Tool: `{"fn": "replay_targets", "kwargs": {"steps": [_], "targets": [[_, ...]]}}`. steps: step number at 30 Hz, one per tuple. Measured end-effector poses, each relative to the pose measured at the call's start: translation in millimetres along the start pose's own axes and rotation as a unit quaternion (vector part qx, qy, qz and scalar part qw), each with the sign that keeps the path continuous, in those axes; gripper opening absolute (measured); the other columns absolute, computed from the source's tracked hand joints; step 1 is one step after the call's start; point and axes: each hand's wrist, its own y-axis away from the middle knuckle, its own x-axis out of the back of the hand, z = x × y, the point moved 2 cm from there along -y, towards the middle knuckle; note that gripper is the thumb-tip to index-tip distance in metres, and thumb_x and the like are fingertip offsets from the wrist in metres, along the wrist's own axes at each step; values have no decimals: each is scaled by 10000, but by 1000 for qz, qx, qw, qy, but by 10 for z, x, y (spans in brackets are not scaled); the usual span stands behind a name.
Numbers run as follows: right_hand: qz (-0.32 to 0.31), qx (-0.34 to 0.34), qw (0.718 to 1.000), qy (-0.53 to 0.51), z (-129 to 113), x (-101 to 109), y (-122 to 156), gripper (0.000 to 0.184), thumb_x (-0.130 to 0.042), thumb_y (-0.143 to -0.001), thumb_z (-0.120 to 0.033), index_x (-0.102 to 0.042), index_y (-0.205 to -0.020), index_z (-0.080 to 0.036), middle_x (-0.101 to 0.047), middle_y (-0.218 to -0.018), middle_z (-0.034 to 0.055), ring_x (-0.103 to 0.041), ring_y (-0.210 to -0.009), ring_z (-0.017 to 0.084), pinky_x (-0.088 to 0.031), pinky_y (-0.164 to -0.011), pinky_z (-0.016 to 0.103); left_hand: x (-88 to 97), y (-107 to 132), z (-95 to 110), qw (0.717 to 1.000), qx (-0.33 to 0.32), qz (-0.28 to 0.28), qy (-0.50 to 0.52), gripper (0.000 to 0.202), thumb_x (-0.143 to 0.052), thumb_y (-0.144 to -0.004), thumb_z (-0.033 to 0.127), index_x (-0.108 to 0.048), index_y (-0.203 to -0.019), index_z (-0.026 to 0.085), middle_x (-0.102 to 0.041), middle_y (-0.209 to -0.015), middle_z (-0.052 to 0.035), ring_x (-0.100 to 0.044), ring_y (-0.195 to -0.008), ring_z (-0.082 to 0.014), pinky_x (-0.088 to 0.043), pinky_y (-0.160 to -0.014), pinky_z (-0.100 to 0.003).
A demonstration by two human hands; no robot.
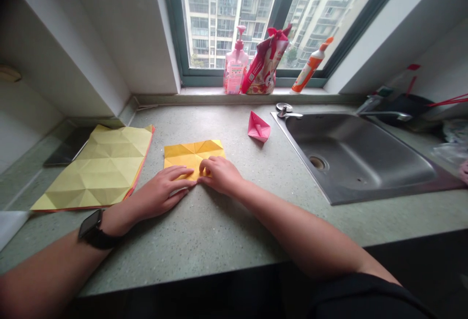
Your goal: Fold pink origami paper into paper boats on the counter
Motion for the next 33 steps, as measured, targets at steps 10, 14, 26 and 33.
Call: {"fn": "replay_targets", "kwargs": {"steps": [10, 14, 26, 33], "targets": [[-35, -23, 999, 23, 169, 189, 24, 227, -899, -893, -311, -726, -1029, -254, -745, -1002, 33, -676, -920, 213, -467, -769, 319, -2, 24, -3, 1000, 16, -21, 16, 291, -570, -1127, 292, -779, -1330, 286, -647, -1567, -105, -597, -1464, -319, -462, -1289, -602], [-54, -36, 998, 20, 404, 367, 71, 286, -915, -858, -302, -705, -1045, -250, -751, -998, 32, -672, -910, 215, -471, -755, 325, -11, 35, -16, 999, 18, -26, 20, 288, -567, -1129, 300, -768, -1332, 269, -628, -1587, -113, -577, -1485, -321, -457, -1290, -610], [-88, -42, 995, -29, 788, 689, 128, 216, -834, -854, -267, -737, -1045, -246, -728, -855, 10, -635, -744, 185, -469, -678, 327, 10, 18, -1, 999, 21, -47, 15, 318, -564, -1133, 334, -744, -1385, 262, -624, -1594, -118, -551, -1511, -324, -456, -1290, -587], [62, 156, 986, -6, 317, 320, 157, 146, -699, -1019, -274, -814, -1108, -258, -779, -1115, 82, -709, -1029, 238, -552, -932, 407, -63, 20, -4, 996, 26, -81, -8, 463, -525, -1155, 437, -619, -1585, 295, -487, -1745, -100, -361, -1668, -369, -253, -1372, -672]]}}
